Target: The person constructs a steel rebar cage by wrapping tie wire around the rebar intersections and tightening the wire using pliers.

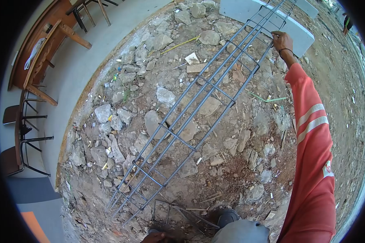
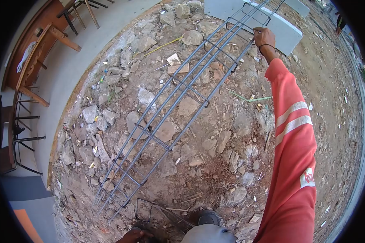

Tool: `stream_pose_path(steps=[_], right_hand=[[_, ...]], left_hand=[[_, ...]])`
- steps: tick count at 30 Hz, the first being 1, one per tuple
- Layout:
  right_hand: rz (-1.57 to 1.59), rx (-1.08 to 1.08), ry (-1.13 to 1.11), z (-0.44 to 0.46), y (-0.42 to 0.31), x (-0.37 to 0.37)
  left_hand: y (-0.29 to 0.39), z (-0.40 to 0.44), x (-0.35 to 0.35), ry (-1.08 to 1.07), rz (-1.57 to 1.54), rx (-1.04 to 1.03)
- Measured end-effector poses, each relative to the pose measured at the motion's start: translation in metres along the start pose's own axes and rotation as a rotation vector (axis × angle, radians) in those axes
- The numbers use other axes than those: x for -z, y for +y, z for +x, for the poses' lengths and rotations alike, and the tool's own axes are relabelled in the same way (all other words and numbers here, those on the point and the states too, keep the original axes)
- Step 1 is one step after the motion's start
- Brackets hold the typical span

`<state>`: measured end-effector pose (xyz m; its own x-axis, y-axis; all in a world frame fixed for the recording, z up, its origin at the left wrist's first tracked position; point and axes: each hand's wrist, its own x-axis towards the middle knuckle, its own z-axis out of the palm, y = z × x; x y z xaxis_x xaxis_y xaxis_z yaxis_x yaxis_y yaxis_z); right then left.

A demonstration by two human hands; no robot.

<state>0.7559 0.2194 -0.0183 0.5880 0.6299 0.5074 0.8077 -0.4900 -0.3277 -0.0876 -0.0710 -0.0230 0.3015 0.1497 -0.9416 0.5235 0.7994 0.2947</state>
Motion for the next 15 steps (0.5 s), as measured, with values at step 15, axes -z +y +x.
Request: stream_pose_path(steps=[15], right_hand=[[0.203, 0.272, -0.118, -0.136, -0.105, 0.049]], left_hand=[[0.004, -0.023, -0.001, -0.073, -0.004, -0.204]])
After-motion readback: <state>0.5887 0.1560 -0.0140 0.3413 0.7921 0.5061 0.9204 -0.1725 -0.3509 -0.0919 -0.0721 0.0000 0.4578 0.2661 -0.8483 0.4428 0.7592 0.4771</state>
